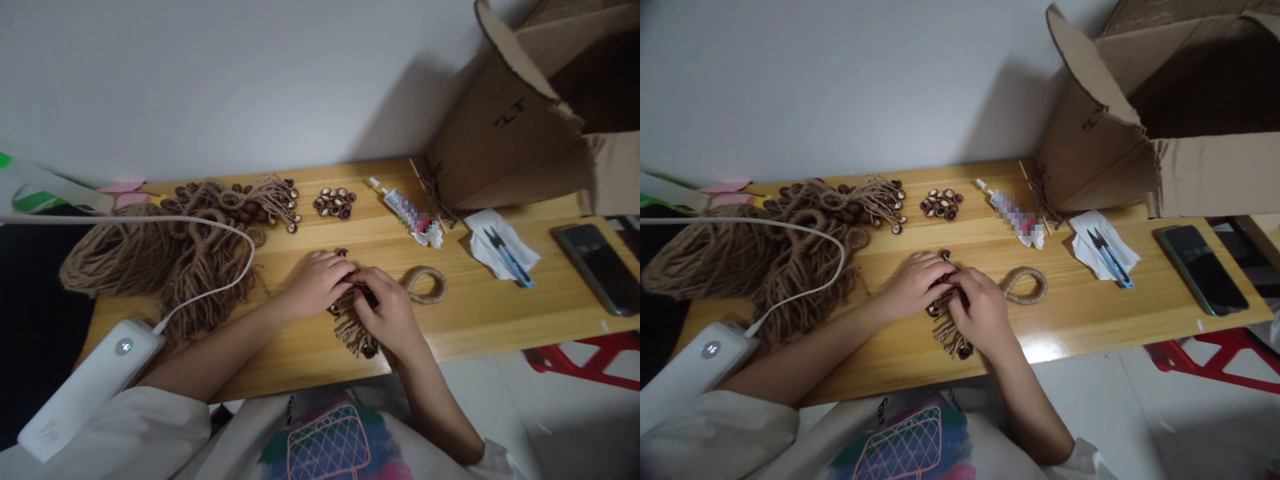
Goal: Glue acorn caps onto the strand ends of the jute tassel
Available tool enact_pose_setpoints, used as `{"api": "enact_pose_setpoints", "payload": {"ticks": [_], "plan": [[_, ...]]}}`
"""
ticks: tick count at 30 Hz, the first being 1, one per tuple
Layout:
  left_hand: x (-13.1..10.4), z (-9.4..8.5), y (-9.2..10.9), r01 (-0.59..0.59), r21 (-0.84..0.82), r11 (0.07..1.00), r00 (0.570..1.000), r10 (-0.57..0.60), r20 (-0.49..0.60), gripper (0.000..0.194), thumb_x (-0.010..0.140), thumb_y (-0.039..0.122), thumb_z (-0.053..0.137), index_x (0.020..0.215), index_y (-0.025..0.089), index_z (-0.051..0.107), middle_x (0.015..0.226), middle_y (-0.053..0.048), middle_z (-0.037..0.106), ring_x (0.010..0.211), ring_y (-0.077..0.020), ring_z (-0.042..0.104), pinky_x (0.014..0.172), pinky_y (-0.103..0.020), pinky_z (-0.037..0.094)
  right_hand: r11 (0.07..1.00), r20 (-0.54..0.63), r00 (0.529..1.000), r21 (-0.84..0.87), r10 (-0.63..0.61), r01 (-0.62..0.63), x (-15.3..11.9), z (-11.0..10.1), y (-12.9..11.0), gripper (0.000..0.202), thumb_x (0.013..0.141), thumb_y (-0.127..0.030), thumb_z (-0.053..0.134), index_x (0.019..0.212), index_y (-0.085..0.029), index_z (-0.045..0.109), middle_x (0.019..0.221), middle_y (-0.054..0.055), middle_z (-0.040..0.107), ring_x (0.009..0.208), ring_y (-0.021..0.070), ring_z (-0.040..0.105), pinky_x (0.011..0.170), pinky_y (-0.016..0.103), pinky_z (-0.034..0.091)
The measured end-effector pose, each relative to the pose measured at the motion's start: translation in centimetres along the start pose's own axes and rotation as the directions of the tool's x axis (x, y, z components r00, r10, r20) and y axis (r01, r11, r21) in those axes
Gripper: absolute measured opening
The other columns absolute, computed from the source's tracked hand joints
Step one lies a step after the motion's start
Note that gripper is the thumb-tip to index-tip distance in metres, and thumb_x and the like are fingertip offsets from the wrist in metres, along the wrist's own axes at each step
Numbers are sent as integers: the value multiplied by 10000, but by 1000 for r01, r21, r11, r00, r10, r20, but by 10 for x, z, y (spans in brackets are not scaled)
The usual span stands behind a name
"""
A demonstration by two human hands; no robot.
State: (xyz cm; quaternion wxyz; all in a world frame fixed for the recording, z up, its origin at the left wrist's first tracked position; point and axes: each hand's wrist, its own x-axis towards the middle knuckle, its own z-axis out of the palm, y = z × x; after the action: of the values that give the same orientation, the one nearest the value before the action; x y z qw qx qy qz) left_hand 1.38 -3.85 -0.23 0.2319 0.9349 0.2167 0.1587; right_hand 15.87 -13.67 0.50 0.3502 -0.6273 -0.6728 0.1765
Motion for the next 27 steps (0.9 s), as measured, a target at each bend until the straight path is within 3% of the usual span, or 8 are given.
{"api": "enact_pose_setpoints", "payload": {"ticks": [14,27], "plan": [[1,3,-3,6,-54,999,999,-8,-41,162,817,224,589,962,154,603,889,-65,677,866,-220,608,767,-369,470,998,-2,1000,-63,-9,9,-2,1,1,206,810,-157,483,991,-169,581,932,84,660,854,228,619,755,362,503],[2,2,-2,17,-173,985,992,-39,-123,123,822,206,599,933,154,612,830,-43,678,794,-182,620,738,-332,476,1000,-26,1000,-10,-13,13,-2,1,0,266,824,-151,483,1070,-187,580,1006,84,669,926,225,627,820,387,521]]}}
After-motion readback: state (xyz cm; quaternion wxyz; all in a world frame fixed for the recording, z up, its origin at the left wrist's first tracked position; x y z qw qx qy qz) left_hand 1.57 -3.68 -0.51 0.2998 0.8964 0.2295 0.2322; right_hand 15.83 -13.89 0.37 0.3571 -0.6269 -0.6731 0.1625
